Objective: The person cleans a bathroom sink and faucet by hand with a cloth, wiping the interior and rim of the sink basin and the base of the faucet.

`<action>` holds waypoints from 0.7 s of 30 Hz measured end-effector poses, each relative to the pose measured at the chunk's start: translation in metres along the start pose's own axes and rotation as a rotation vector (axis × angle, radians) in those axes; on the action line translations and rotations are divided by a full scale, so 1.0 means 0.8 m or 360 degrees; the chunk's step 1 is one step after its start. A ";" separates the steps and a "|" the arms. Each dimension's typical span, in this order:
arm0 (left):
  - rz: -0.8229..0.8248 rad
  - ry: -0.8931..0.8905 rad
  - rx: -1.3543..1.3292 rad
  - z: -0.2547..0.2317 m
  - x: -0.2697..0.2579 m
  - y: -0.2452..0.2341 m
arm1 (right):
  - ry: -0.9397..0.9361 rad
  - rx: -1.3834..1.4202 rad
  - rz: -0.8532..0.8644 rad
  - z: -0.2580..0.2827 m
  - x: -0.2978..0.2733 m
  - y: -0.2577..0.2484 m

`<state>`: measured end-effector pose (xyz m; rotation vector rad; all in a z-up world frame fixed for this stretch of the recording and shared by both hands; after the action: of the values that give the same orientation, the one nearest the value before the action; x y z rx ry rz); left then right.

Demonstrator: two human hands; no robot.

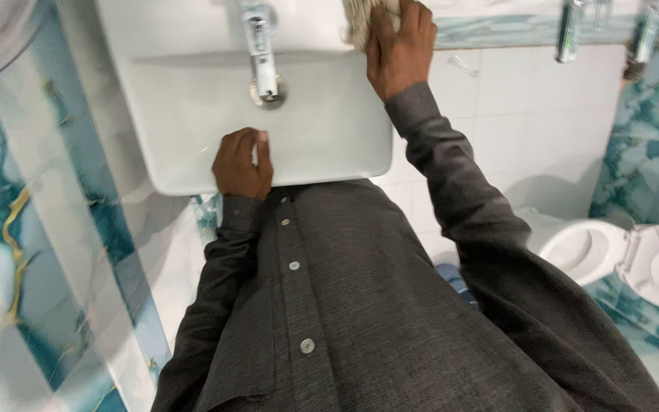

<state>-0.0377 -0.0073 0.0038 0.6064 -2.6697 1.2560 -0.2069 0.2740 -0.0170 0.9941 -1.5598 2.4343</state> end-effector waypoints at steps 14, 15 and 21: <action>-0.0004 0.0038 -0.0033 0.001 -0.003 -0.001 | -0.1538 -0.0132 0.0148 0.084 -0.034 0.103; -0.0050 0.0042 -0.0054 0.003 -0.004 -0.006 | -0.1133 0.0192 0.0456 0.061 -0.030 0.092; -0.0269 -0.0023 -0.0099 0.003 -0.004 -0.008 | -0.0973 0.0176 0.0836 -0.014 -0.010 0.009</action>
<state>-0.0320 -0.0117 0.0064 0.8153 -2.5938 1.1241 -0.2089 0.2822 -0.0297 1.6493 -2.1120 2.7250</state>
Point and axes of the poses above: each hand's wrist, its own x-axis towards the middle knuckle, its own y-axis out of the palm, z = x × y, the point moved 4 cm from there along x, towards the middle knuckle, and after that the axes turned 12 degrees about -z, right-handed, at the moved point
